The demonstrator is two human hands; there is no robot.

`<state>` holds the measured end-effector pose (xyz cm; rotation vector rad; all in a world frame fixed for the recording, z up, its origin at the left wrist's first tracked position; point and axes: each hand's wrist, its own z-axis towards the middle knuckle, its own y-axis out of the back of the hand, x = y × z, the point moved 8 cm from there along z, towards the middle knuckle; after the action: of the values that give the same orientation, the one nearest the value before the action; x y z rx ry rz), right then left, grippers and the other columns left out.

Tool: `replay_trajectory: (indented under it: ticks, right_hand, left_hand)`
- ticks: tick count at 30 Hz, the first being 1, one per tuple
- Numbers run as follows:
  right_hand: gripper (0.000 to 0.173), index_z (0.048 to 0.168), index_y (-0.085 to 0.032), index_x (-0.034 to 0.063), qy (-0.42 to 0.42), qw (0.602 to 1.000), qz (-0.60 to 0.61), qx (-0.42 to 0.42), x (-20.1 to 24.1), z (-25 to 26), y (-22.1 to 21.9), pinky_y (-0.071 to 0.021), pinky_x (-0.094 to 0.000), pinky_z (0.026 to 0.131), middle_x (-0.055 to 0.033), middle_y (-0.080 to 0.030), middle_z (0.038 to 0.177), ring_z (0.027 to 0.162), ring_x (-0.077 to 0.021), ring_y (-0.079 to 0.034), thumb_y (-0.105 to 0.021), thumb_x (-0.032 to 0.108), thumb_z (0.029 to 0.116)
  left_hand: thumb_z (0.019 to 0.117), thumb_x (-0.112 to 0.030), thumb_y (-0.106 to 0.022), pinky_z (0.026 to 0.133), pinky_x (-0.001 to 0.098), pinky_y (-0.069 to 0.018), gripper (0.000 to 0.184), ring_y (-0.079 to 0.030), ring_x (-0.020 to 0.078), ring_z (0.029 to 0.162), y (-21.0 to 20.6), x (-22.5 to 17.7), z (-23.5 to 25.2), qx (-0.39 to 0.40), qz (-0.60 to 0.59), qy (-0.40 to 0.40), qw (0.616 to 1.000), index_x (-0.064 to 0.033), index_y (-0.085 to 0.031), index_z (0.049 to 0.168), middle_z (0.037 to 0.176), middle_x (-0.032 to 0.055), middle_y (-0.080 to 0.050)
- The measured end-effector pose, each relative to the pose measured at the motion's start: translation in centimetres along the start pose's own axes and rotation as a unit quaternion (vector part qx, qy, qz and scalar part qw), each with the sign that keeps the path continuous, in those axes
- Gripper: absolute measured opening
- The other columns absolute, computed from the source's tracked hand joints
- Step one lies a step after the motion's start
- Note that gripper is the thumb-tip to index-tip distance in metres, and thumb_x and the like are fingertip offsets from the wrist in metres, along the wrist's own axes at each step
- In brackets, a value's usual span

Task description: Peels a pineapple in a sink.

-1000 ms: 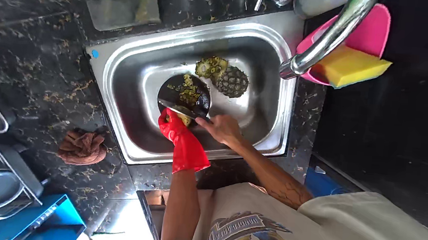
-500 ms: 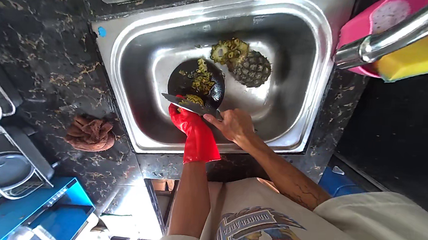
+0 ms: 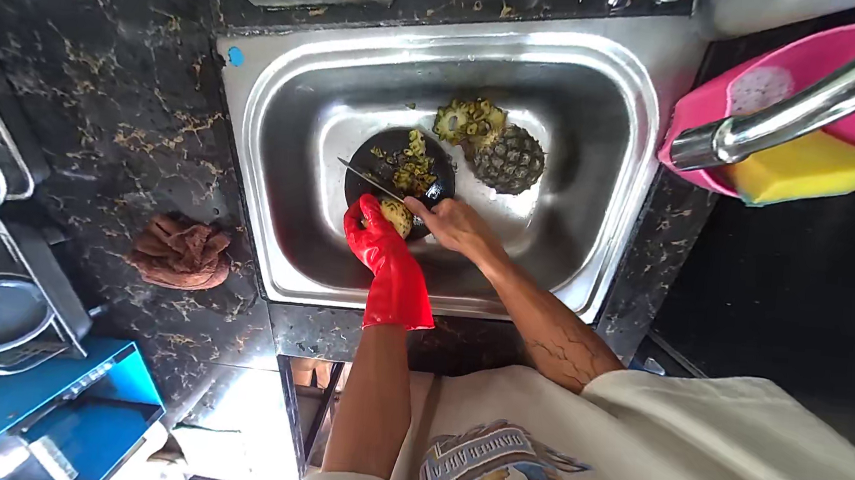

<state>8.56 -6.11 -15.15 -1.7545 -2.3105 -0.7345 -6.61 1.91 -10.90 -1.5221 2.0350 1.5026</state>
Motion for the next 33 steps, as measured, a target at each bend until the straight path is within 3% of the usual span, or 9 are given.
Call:
replay_trajectory:
  ticks: [4, 7, 9, 11, 17, 22, 27, 33]
  right_hand:
    - [0.086, 0.07, -0.062, 0.0055, 0.039, 0.999, -0.008, -0.005, -0.2, -2.8, 0.8, -0.05, -0.0587, 0.062, -0.0143, -0.061, 0.068, 0.07, -0.0343, -0.065, -0.031, 0.082, 0.0934]
    - [0.083, 0.065, -0.059, 0.009, 0.045, 0.996, -0.066, -0.044, -0.4, -6.2, 1.3, -0.0472, -0.0549, 0.052, -0.0121, -0.057, 0.06, 0.059, -0.0321, -0.063, -0.036, 0.084, 0.0912]
    - [0.084, 0.065, -0.06, 0.0088, 0.04, 0.992, -0.104, -0.058, -0.1, -6.7, 1.5, -0.0471, -0.0549, 0.052, -0.0124, -0.058, 0.061, 0.061, -0.0328, -0.064, -0.036, 0.085, 0.0901]
    - [0.087, 0.069, -0.061, 0.0078, 0.027, 0.987, -0.15, -0.055, 0.5, -6.1, 1.6, -0.048, -0.0547, 0.057, -0.0129, -0.06, 0.065, 0.068, -0.0338, -0.066, -0.032, 0.088, 0.0886]
    - [0.088, 0.076, -0.066, 0.006, 0.035, 0.988, -0.145, -0.038, 3.3, -4.1, 1.2, -0.0498, -0.0561, 0.063, -0.0147, -0.065, 0.074, 0.078, -0.0351, -0.068, -0.031, 0.085, 0.0909]
    - [0.086, 0.069, -0.06, 0.0076, 0.024, 0.995, -0.097, -0.005, 0.9, -3.9, 1.4, -0.0474, -0.0547, 0.06, -0.0119, -0.06, 0.068, 0.069, -0.032, -0.064, -0.031, 0.086, 0.0907]
    - [0.09, 0.074, -0.064, 0.0043, 0.031, 0.997, -0.029, 0.063, 1.1, -0.7, 0.6, -0.0494, -0.0581, 0.066, -0.0146, -0.062, 0.072, 0.072, -0.0328, -0.064, -0.027, 0.084, 0.0933]
    - [0.088, 0.069, -0.062, 0.0074, 0.025, 0.998, -0.049, 0.011, -1.2, -2.9, 1.1, -0.0492, -0.0573, 0.06, -0.0129, -0.061, 0.067, 0.069, -0.033, -0.065, -0.029, 0.087, 0.09]
  left_hand:
    - [0.1028, -0.028, -0.063, 0.087, 0.0327, -0.0556, 0.027, -0.068, 0.0133, 0.093, 0.1, 0.0, 0.3, -0.007, -0.004, -0.014, 1.0, -0.0062, -0.069, 0.117, 0.103, 0.0087, -0.071]
    - [0.105, -0.018, -0.058, 0.101, 0.0307, -0.0494, 0.03, -0.064, 0.0136, 0.113, 0.0, -1.2, -0.3, 0.024, 0.042, 0.017, 0.999, -0.001, -0.064, 0.129, 0.123, 0.0121, -0.069]
    - [0.1053, -0.014, -0.055, 0.105, 0.0292, -0.0468, 0.032, -0.061, 0.0136, 0.119, -0.1, -1.0, -0.2, 0.033, 0.035, 0.013, 0.999, 0.0001, -0.06, 0.134, 0.129, 0.0131, -0.066]
    - [0.1013, -0.012, -0.061, 0.098, 0.0278, -0.051, 0.027, -0.065, 0.0124, 0.11, -0.1, 0.3, 0.5, 0.001, -0.004, -0.042, 0.999, -0.0003, -0.065, 0.126, 0.119, 0.0121, -0.07]
    - [0.1069, -0.023, -0.055, 0.101, 0.0303, -0.0504, 0.029, -0.065, 0.0123, 0.111, 0.0, 0.2, 0.4, 0.0, 0.029, -0.032, 0.999, -0.0041, -0.067, 0.125, 0.119, 0.0108, -0.07]
    - [0.1065, -0.022, -0.055, 0.095, 0.03, -0.0526, 0.027, -0.066, 0.0121, 0.104, 0.1, -0.1, 0.4, -0.007, 0.002, -0.046, 0.999, -0.0037, -0.068, 0.122, 0.112, 0.011, -0.071]
    - [0.1061, -0.028, -0.056, 0.091, 0.0314, -0.0538, 0.027, -0.067, 0.0118, 0.099, 0.0, 0.0, 0.2, 0.008, -0.013, -0.032, 0.999, -0.0063, -0.069, 0.118, 0.106, 0.0085, -0.071]
    - [0.1052, -0.027, -0.059, 0.091, 0.0304, -0.054, 0.028, -0.067, 0.0113, 0.099, 0.1, -0.3, 0.2, -0.012, 0.001, -0.029, 0.999, -0.0067, -0.07, 0.12, 0.108, 0.0084, -0.072]
